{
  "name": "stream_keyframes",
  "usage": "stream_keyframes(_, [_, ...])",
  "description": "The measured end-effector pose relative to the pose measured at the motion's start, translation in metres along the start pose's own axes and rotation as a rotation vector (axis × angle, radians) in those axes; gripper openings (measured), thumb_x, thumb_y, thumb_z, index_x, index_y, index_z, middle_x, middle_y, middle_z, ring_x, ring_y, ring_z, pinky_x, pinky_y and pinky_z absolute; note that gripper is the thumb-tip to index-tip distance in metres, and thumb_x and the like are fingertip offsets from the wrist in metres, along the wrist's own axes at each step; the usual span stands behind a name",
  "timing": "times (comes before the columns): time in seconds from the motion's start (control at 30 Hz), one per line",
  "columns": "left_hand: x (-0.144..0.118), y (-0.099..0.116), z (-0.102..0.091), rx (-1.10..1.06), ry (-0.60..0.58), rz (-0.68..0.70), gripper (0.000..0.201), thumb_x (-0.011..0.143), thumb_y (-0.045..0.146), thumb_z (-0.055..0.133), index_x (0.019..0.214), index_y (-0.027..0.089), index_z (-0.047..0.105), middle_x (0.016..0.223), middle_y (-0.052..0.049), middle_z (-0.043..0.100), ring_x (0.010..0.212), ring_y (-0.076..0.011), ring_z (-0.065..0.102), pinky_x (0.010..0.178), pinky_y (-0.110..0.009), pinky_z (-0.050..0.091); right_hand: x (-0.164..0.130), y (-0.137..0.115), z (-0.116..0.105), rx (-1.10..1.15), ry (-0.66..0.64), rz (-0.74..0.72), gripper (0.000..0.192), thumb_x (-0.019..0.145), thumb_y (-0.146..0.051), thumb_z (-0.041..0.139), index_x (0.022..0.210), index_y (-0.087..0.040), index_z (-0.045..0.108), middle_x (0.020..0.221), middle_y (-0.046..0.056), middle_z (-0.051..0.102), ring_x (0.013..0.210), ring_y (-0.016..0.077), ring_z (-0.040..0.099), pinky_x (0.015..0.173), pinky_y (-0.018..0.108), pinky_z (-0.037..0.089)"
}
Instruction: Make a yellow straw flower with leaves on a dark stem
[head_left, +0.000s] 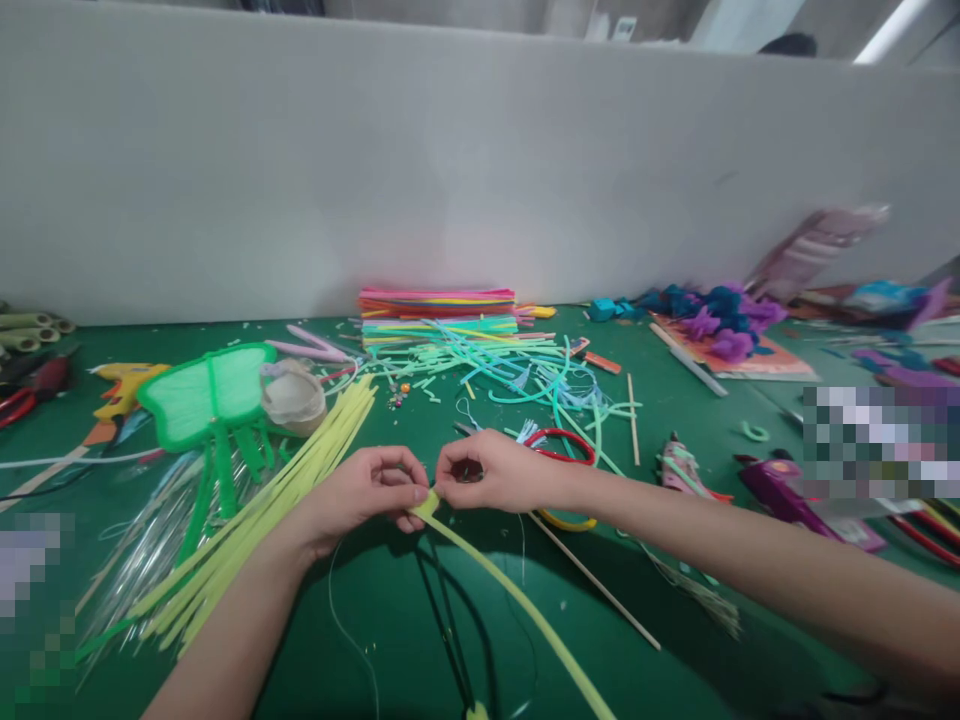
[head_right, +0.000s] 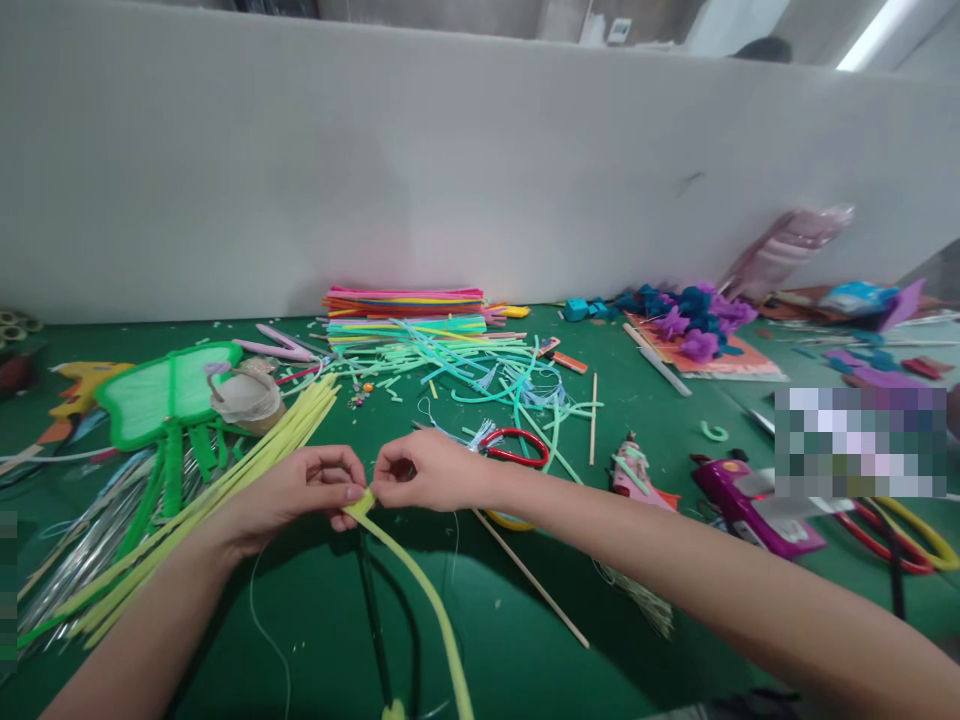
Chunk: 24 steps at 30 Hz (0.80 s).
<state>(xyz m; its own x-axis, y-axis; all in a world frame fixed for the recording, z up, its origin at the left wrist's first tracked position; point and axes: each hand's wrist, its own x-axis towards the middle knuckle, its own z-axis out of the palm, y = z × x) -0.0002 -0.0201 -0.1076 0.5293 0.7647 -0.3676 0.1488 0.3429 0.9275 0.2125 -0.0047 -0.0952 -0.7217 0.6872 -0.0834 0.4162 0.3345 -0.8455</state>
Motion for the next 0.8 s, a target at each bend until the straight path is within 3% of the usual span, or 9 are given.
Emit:
stream_keyframes(0.1, [-0.001,0.001,0.000,0.010,-0.015,-0.004,0.024,0.072,0.031,0.076,0.084,0.015,0.062,0.066,-0.001,0.068,0.062,-0.0150,0.068,0.060,-0.024,0.053,-0.004,-0.004,0.001,-0.236,0.067,-0.127,0.012,0.082,-0.021,0.055,0.081,-0.015,0.066,0.072,0.000,0.063,0.064,0.0101,0.054,0.062,0.021,0.040])
stream_keyframes(0.2, [-0.001,0.000,-0.002,0.024,-0.011,-0.033,0.025,0.074,0.032,0.075,0.086,0.015,0.062,0.070,-0.002,0.069,0.065,-0.0161,0.069,0.063,-0.025,0.054,-0.007,-0.003,0.000,-0.315,0.069,-0.166,0.016,0.086,-0.023,0.054,0.085,-0.014,0.067,0.078,0.002,0.066,0.068,0.0114,0.056,0.065,0.022,0.040])
stream_keyframes(0.37, [0.000,0.000,-0.002,0.000,0.048,-0.068,0.027,0.080,0.039,0.069,0.087,0.014,0.062,0.077,-0.004,0.069,0.071,-0.0174,0.071,0.067,-0.026,0.055,-0.006,0.007,-0.001,-0.078,0.015,-0.006,0.027,0.089,-0.038,0.053,0.090,-0.014,0.067,0.074,0.001,0.066,0.061,0.0099,0.052,0.055,0.020,0.038])
stream_keyframes(0.6, [-0.002,0.001,-0.005,0.072,0.034,-0.087,0.033,0.083,0.046,0.063,0.088,0.014,0.062,0.079,-0.006,0.071,0.069,-0.0189,0.071,0.059,-0.026,0.054,-0.005,0.020,0.002,0.266,-0.014,0.080,0.027,0.082,-0.042,0.062,0.084,-0.015,0.064,0.068,0.000,0.062,0.060,0.0103,0.056,0.055,0.020,0.044])
stream_keyframes(0.8, [-0.005,0.002,-0.012,0.192,0.057,-0.112,0.035,0.080,0.047,0.065,0.079,0.012,0.064,0.082,-0.010,0.074,0.065,-0.0150,0.067,0.052,-0.021,0.048,-0.006,0.031,0.006,0.319,0.049,0.137,0.024,0.079,-0.039,0.064,0.082,-0.016,0.065,0.068,0.001,0.064,0.061,0.0110,0.059,0.055,0.021,0.047])
